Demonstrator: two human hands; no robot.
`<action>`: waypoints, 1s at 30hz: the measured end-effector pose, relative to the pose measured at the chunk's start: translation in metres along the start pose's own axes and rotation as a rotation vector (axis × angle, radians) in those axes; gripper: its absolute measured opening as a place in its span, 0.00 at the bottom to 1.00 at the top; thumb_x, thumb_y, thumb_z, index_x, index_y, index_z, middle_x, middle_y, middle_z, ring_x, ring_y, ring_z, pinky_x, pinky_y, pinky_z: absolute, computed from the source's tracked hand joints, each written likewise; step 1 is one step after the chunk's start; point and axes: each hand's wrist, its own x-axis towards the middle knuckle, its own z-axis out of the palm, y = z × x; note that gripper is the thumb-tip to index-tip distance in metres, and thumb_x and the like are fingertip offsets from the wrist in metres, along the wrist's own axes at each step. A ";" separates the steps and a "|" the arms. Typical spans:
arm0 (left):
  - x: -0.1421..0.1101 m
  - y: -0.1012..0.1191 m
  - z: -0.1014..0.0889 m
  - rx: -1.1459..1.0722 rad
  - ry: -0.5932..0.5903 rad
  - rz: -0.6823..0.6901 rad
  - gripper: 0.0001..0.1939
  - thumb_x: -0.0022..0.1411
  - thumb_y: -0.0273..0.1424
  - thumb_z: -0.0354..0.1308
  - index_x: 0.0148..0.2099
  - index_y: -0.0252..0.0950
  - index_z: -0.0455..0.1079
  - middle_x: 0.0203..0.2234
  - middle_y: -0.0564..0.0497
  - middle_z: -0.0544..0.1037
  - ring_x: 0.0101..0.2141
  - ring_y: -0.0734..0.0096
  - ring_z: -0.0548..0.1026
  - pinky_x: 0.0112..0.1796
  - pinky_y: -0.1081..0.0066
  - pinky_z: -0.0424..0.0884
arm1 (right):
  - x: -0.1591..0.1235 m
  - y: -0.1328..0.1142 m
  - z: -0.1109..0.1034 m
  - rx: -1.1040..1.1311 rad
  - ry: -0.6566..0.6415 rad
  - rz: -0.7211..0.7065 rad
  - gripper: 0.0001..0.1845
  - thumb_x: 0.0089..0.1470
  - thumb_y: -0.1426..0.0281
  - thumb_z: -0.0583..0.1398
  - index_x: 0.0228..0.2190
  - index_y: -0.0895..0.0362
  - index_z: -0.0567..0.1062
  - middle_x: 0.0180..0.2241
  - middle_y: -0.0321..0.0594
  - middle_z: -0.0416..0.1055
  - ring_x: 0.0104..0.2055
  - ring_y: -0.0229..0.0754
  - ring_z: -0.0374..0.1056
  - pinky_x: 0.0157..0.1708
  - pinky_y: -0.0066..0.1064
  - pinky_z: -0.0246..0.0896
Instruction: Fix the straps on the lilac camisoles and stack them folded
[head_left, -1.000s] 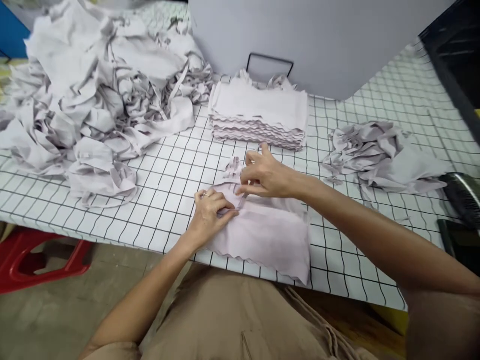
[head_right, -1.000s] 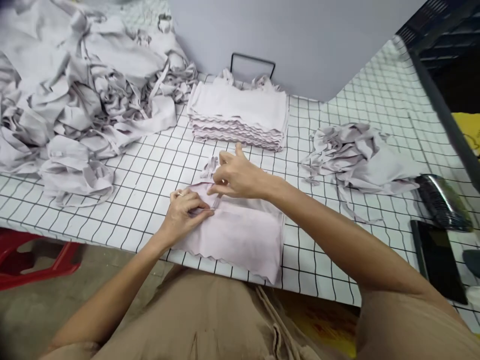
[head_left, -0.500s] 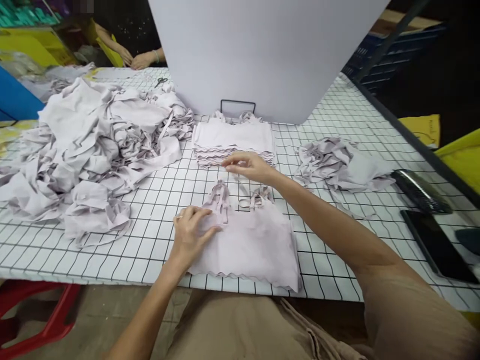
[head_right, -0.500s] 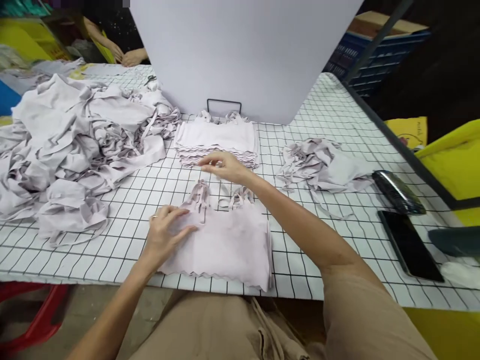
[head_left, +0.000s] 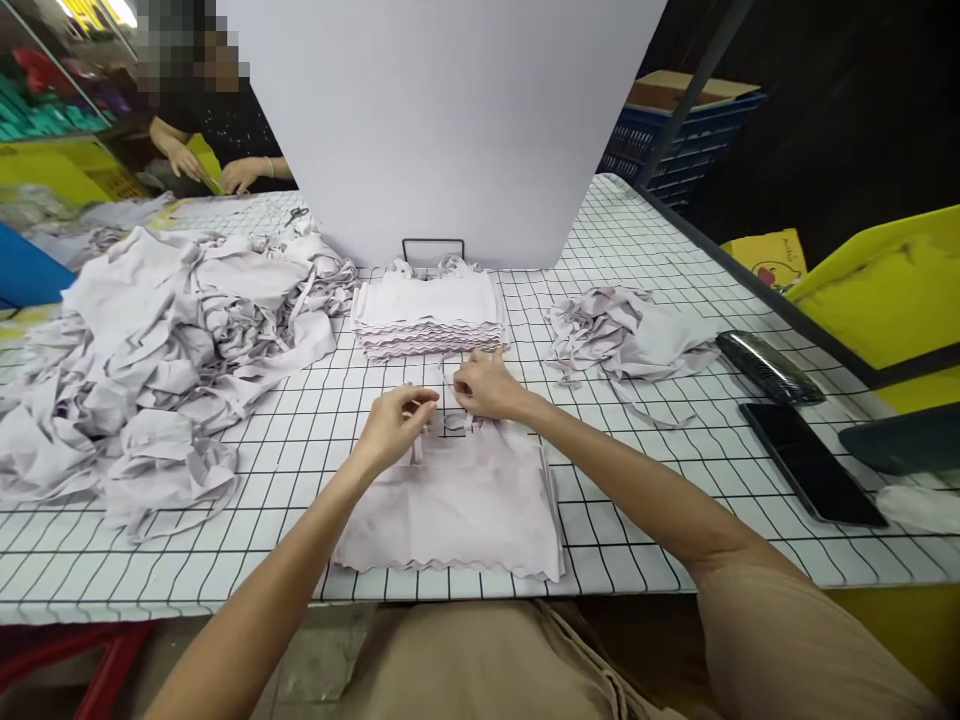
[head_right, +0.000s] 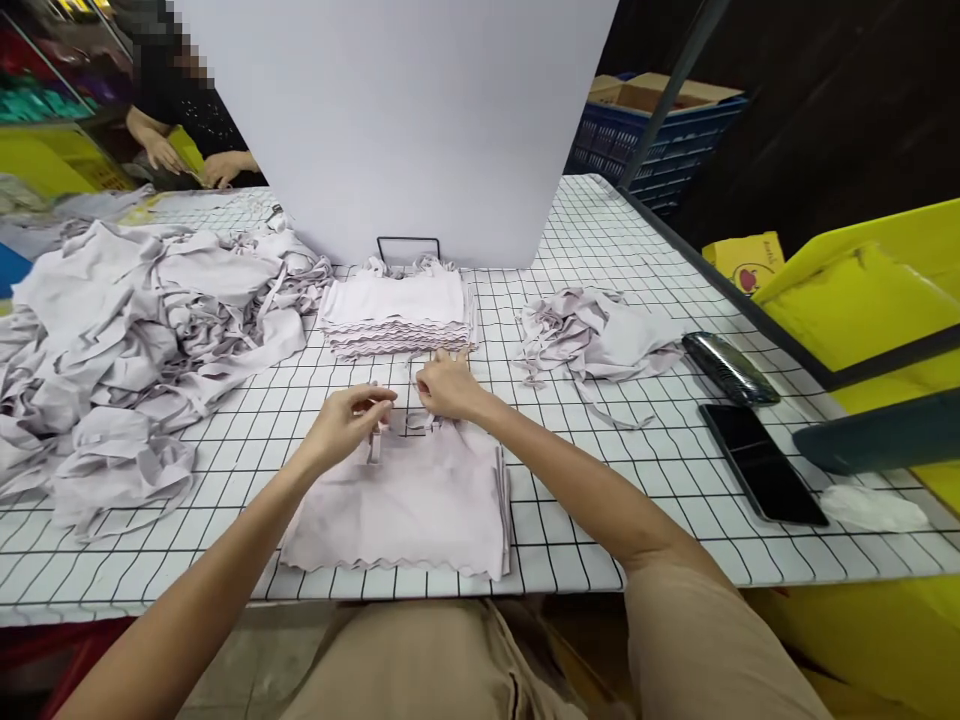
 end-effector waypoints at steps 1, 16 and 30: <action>0.007 0.002 0.003 -0.072 -0.048 -0.077 0.13 0.58 0.40 0.63 0.38 0.34 0.78 0.33 0.45 0.81 0.28 0.67 0.77 0.31 0.67 0.74 | -0.003 -0.001 0.001 0.013 0.016 0.001 0.07 0.54 0.74 0.61 0.25 0.59 0.75 0.29 0.44 0.75 0.42 0.50 0.63 0.55 0.62 0.48; 0.029 0.030 0.039 -0.413 -0.243 -0.087 0.19 0.54 0.48 0.67 0.35 0.36 0.81 0.37 0.44 0.83 0.44 0.59 0.78 0.50 0.60 0.71 | -0.078 0.019 -0.009 0.742 0.355 0.157 0.25 0.60 0.50 0.60 0.25 0.57 0.79 0.29 0.39 0.71 0.34 0.41 0.69 0.38 0.35 0.64; 0.024 0.051 0.054 -0.234 -0.257 0.189 0.16 0.62 0.46 0.63 0.35 0.39 0.81 0.62 0.45 0.69 0.68 0.49 0.56 0.64 0.52 0.55 | -0.073 0.003 -0.027 1.606 0.362 0.262 0.16 0.42 0.55 0.73 0.30 0.53 0.84 0.35 0.39 0.77 0.39 0.40 0.68 0.40 0.33 0.63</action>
